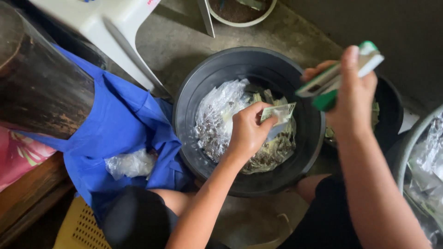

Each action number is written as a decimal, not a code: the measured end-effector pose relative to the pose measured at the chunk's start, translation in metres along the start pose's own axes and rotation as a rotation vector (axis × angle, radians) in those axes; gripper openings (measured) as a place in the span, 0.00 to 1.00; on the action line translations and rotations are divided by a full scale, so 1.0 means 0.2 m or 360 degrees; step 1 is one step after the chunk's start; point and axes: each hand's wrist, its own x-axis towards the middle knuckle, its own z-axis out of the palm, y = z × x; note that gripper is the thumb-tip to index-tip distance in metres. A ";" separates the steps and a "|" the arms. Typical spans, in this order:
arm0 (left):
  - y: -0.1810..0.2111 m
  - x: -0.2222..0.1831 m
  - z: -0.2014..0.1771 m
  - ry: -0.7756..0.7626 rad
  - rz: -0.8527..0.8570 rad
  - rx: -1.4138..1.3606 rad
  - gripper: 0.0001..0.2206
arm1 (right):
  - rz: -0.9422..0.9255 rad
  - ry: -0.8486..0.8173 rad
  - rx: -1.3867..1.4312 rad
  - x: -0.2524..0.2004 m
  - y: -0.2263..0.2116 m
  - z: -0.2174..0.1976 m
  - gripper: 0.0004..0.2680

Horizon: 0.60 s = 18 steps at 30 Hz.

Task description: Stapling paper labels onto the tops of small plastic bags containing food items.

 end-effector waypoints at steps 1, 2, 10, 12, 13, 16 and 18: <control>-0.01 0.00 -0.01 0.0006 -0.0062 -0.0079 0.06 | 0.0016 0.0009 -0.0080 0.02 0.00 -0.04 0.16; -0.02 0.00 -0.02 0.0009 -0.0126 -0.0157 0.07 | 0.0036 0.0021 -0.0160 0.04 0.00 -0.09 0.15; -0.04 0.18 -0.04 -0.0317 0.0024 -0.0539 0.14 | 0.0371 -0.0337 -0.0622 -0.01 0.17 -0.19 0.11; -0.06 0.28 -0.15 -0.0525 0.0026 -0.0678 0.16 | 0.0313 -0.0277 -0.0632 -0.04 0.12 -0.23 0.11; -0.08 0.35 -0.23 -0.0454 0.0064 -0.0745 0.15 | 0.0312 -0.0227 -0.0707 -0.05 0.09 -0.26 0.12; -0.38 0.58 -0.41 -0.0025 0.0132 -0.0450 0.11 | 0.0384 -0.0166 -0.0763 -0.04 0.09 -0.41 0.13; -0.73 0.70 -0.44 0.0334 0.0161 -0.0081 0.08 | 0.0449 -0.0162 -0.0748 0.01 0.22 -0.73 0.13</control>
